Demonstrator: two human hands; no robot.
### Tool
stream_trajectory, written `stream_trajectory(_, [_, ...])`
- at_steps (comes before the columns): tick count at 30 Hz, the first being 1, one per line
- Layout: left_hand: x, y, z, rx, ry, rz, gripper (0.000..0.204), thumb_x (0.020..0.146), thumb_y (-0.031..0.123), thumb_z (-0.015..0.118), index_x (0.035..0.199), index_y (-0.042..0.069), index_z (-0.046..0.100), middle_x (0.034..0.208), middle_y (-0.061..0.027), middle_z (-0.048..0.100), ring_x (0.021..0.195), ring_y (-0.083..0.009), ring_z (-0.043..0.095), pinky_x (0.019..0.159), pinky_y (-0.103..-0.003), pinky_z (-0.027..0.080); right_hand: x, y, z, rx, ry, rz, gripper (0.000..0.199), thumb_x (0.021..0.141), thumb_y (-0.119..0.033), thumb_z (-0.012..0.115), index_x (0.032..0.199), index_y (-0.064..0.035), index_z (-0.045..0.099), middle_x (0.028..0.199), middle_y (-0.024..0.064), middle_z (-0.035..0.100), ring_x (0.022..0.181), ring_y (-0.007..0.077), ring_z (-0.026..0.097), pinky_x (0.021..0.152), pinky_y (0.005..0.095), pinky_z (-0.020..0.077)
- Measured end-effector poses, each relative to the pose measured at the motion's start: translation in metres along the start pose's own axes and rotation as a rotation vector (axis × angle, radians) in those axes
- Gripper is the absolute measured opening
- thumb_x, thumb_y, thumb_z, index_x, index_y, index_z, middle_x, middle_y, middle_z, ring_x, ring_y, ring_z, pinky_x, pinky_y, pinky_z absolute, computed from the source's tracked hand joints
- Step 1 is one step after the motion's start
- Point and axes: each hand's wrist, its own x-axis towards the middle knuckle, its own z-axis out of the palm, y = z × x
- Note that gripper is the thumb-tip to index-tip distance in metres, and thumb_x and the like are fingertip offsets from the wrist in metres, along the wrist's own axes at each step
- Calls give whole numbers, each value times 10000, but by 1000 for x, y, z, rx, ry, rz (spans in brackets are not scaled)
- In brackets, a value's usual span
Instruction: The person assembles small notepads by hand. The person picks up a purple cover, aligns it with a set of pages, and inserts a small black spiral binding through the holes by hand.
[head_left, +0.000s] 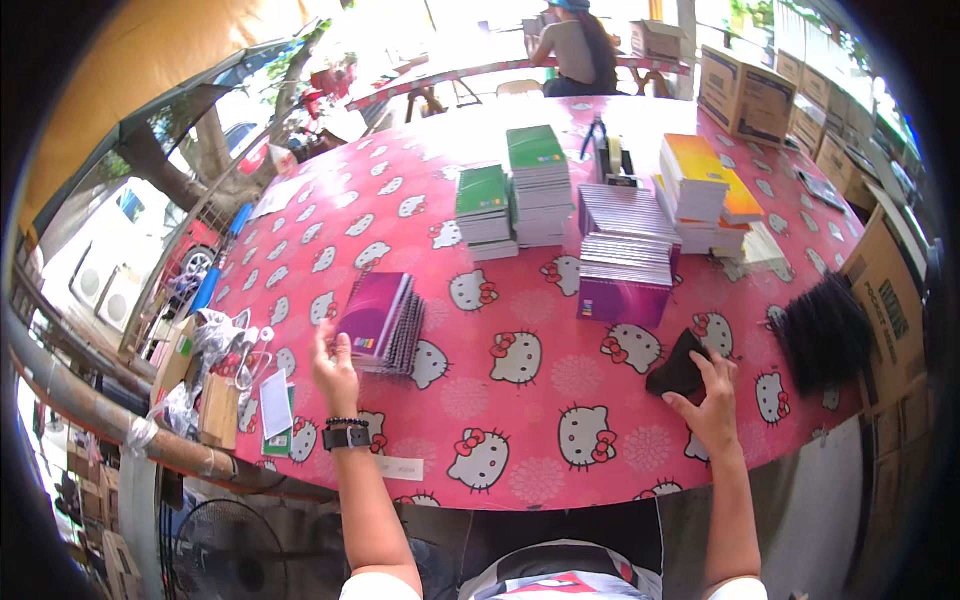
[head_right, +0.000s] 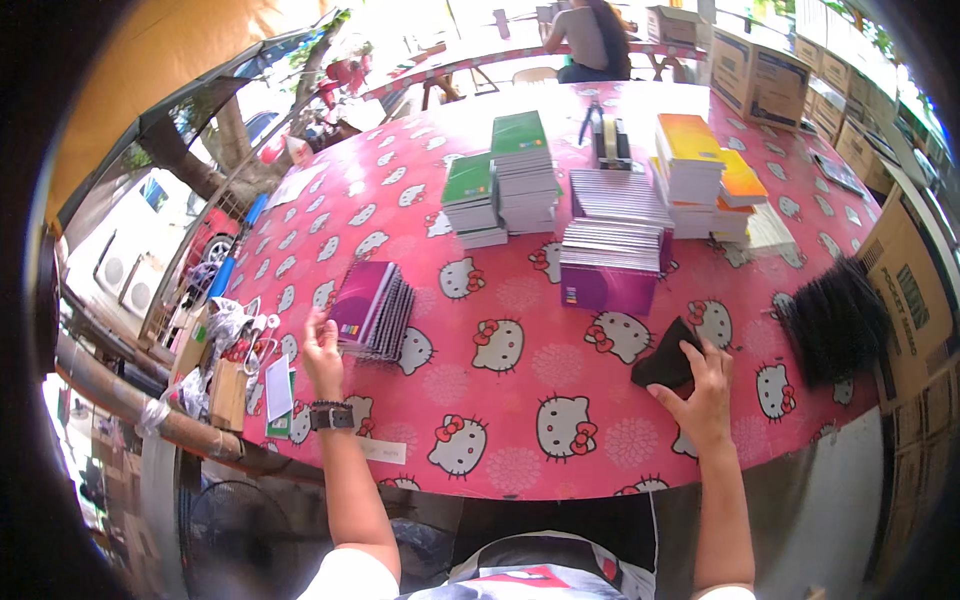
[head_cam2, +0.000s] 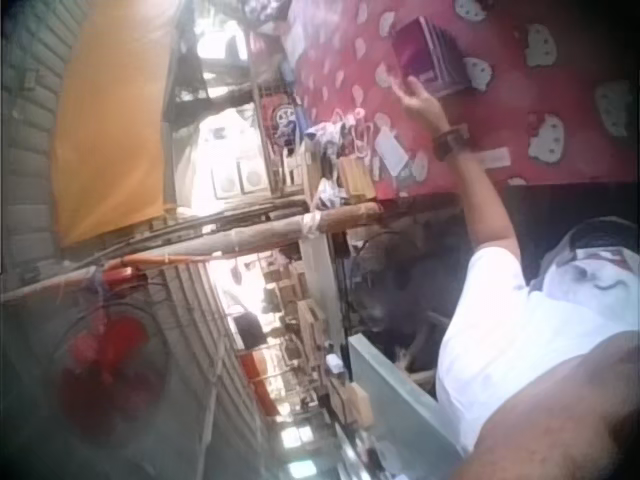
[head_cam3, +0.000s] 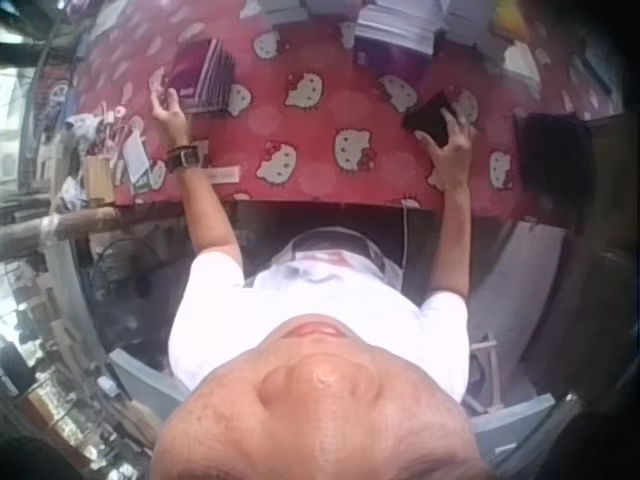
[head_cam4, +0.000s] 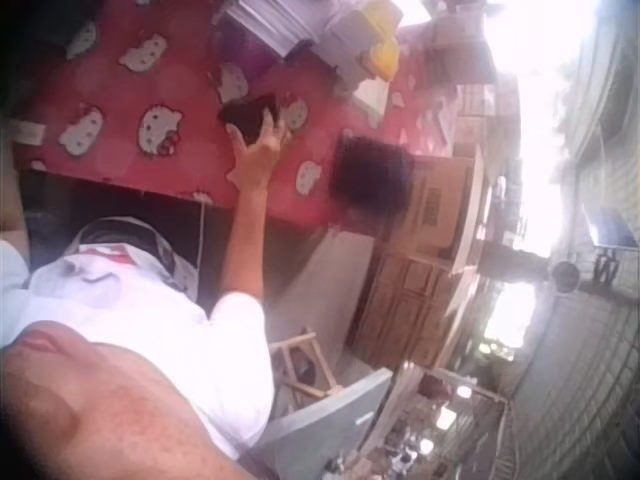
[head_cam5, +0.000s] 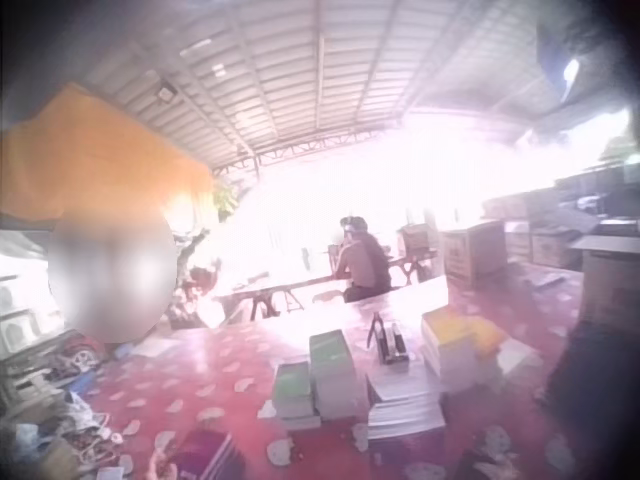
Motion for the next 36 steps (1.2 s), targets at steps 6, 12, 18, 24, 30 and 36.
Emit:
stream_trajectory(6, [-29, 123, 51, -40, -54, 436, 345, 846, 211, 652, 1149, 64, 578, 1171, -105, 564, 1131, -285, 489, 967, -416, 371, 2, 3, 7, 13, 34, -31, 647, 732, -367, 738, 1262, -61, 529, 1367, 186, 430, 1247, 372, 361, 1055, 472, 281])
stream_trajectory(12, [-78, 221, 176, -226, -445, 871, 246, 791, 156, 668, 1029, 94, 653, 1066, -42, 624, 1059, -228, 551, 919, -372, 432, 1, 9, 0, 245, 173, 81, 451, 771, -302, 698, 1136, -54, 601, 1266, 165, 523, 1189, 319, 429, 1011, 420, 334])
stream_trajectory(18, [-77, 223, 239, -160, -452, 995, 183, 770, 119, 666, 953, 110, 678, 953, 5, 648, 904, -201, 601, 782, -344, 507, -1, 12, -4, 302, 304, 76, 237, 764, -172, 671, 961, -42, 642, 1075, 110, 630, 1043, 275, 527, 907, 369, 413])
stream_trajectory(24, [-68, 223, 212, -290, -462, 817, 158, 778, 61, 651, 935, 73, 665, 901, -73, 645, 844, -252, 617, 740, -353, 508, 4, 15, -1, 306, 322, 24, 172, 761, -116, 662, 914, -39, 648, 996, 125, 645, 980, 285, 565, 852, 375, 449])
stream_trajectory(30, [-66, 235, 133, -331, -751, 634, 119, 773, 37, 635, 888, 67, 640, 833, -91, 621, 823, -273, 604, 712, -370, 497, 18, 99, -62, -273, 429, 131, 204, 773, -56, 622, 974, -49, 656, 970, 127, 641, 943, 282, 567, 829, 399, 456])
stream_trajectory(36, [-93, 188, 88, -348, -826, 748, 191, 778, 24, 652, 965, 60, 661, 824, -90, 632, 740, -252, 603, 675, -337, 485, 39, 131, -66, -683, 264, 315, 279, 756, -224, 706, 992, -91, 638, 1018, 66, 569, 1023, 265, 522, 821, 419, 465])
